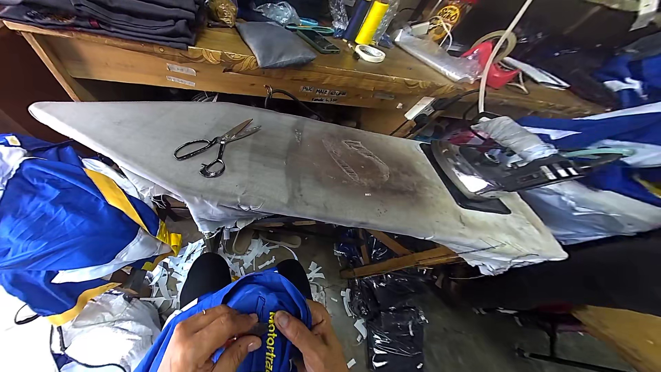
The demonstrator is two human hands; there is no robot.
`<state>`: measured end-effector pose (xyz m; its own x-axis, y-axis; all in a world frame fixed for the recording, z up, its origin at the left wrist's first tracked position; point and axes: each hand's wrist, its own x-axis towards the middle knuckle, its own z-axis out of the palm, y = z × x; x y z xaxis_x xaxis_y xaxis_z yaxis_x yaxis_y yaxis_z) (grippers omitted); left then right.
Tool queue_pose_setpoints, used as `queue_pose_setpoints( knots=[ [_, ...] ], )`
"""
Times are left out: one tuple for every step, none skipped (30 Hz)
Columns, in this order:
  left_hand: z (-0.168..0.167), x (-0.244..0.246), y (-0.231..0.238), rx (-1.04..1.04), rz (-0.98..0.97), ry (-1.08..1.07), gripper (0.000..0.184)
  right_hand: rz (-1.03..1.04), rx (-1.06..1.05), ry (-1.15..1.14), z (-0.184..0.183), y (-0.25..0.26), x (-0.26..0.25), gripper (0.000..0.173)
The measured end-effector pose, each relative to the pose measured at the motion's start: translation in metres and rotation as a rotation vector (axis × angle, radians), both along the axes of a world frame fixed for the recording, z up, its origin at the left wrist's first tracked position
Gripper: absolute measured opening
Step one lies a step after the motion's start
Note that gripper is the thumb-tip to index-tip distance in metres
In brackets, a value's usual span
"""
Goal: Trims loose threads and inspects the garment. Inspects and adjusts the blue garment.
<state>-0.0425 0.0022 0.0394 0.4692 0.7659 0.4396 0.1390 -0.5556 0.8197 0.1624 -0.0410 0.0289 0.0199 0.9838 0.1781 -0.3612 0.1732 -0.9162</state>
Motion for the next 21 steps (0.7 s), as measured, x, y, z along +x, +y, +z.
queue_pose_setpoints(
  knots=[
    [-0.0004, -0.0011, 0.0005, -0.07, -0.032, -0.044, 0.019, 0.004, 0.02, -0.016, 0.0002, -0.0001, -0.0005, 0.014],
    [-0.0008, -0.002, 0.0009, -0.133, -0.056, -0.08, 0.018, 0.004, 0.029, -0.028, 0.0007, -0.0002, -0.001, 0.014],
    [-0.0009, -0.0026, 0.0014, -0.172, -0.069, -0.098, 0.018, 0.002, 0.028, -0.035, 0.001, 0.0, -0.0015, 0.014],
    [-0.0006, -0.0029, 0.0016, -0.185, -0.069, -0.099, 0.018, -0.002, 0.022, -0.035, 0.0007, 0.0001, -0.002, 0.014],
    [0.0, -0.0031, 0.0017, -0.18, -0.062, -0.089, 0.017, -0.007, 0.019, -0.035, 0.0004, 0.0001, -0.0023, 0.014],
    [0.001, -0.0029, 0.0015, -0.171, -0.053, -0.077, 0.017, -0.015, 0.021, -0.038, 0.0003, 0.0003, -0.0026, 0.014],
    [0.0021, -0.0025, 0.0014, -0.165, -0.045, -0.066, 0.016, -0.025, 0.025, -0.046, 0.0006, 0.0004, -0.0027, 0.014],
    [0.0029, -0.0023, 0.0011, -0.165, -0.041, -0.059, 0.016, -0.033, 0.029, -0.056, 0.0009, 0.0002, -0.0029, 0.014],
    [0.0032, -0.0022, 0.0005, -0.171, -0.039, -0.06, 0.016, -0.036, 0.03, -0.06, 0.0006, -0.0004, -0.003, 0.014],
    [0.0028, -0.0022, 0.0003, -0.176, -0.04, -0.064, 0.016, -0.031, 0.028, -0.055, 0.0001, -0.0009, -0.003, 0.014],
    [0.0021, -0.0025, 0.0007, -0.177, -0.043, -0.07, 0.016, -0.019, 0.021, -0.041, -0.0002, -0.0009, -0.0027, 0.013],
    [0.0014, -0.0029, 0.0013, -0.167, -0.048, -0.071, 0.016, -0.005, 0.002, -0.012, 0.0, -0.0006, -0.0026, 0.014],
    [0.0006, -0.0036, 0.0018, -0.145, -0.053, -0.065, 0.017, 0.012, -0.023, 0.027, 0.0006, -0.0009, -0.0025, 0.014],
    [0.0001, -0.0044, 0.002, -0.112, -0.055, -0.053, 0.018, 0.025, -0.046, 0.063, 0.0011, -0.0016, -0.0026, 0.015],
    [-0.0004, -0.0048, 0.0025, -0.07, -0.051, -0.038, 0.019, 0.031, -0.058, 0.079, 0.0015, -0.0017, -0.0023, 0.016],
    [-0.0005, -0.0051, 0.0027, -0.031, -0.044, -0.022, 0.02, 0.033, -0.057, 0.079, 0.0017, -0.0013, -0.0018, 0.016],
    [0.0001, -0.0054, 0.0022, -0.005, -0.037, -0.005, 0.02, 0.029, -0.046, 0.065, 0.0015, -0.0012, -0.0013, 0.016],
    [0.0013, -0.0056, 0.0014, 0.006, -0.03, 0.012, 0.02, 0.024, -0.034, 0.045, 0.0013, -0.001, -0.0011, 0.016],
    [0.0028, -0.0057, 0.0006, 0.004, -0.025, 0.023, 0.02, 0.02, -0.024, 0.031, 0.0011, -0.0007, -0.0008, 0.016],
    [0.0039, -0.0058, 0.0, -0.002, -0.021, 0.028, 0.02, 0.016, -0.018, 0.024, 0.0013, -0.0004, -0.0007, 0.016],
    [0.0045, -0.0058, -0.0001, -0.007, -0.02, 0.03, 0.02, 0.016, -0.012, 0.019, 0.0015, -0.0001, -0.0005, 0.016]
  ],
)
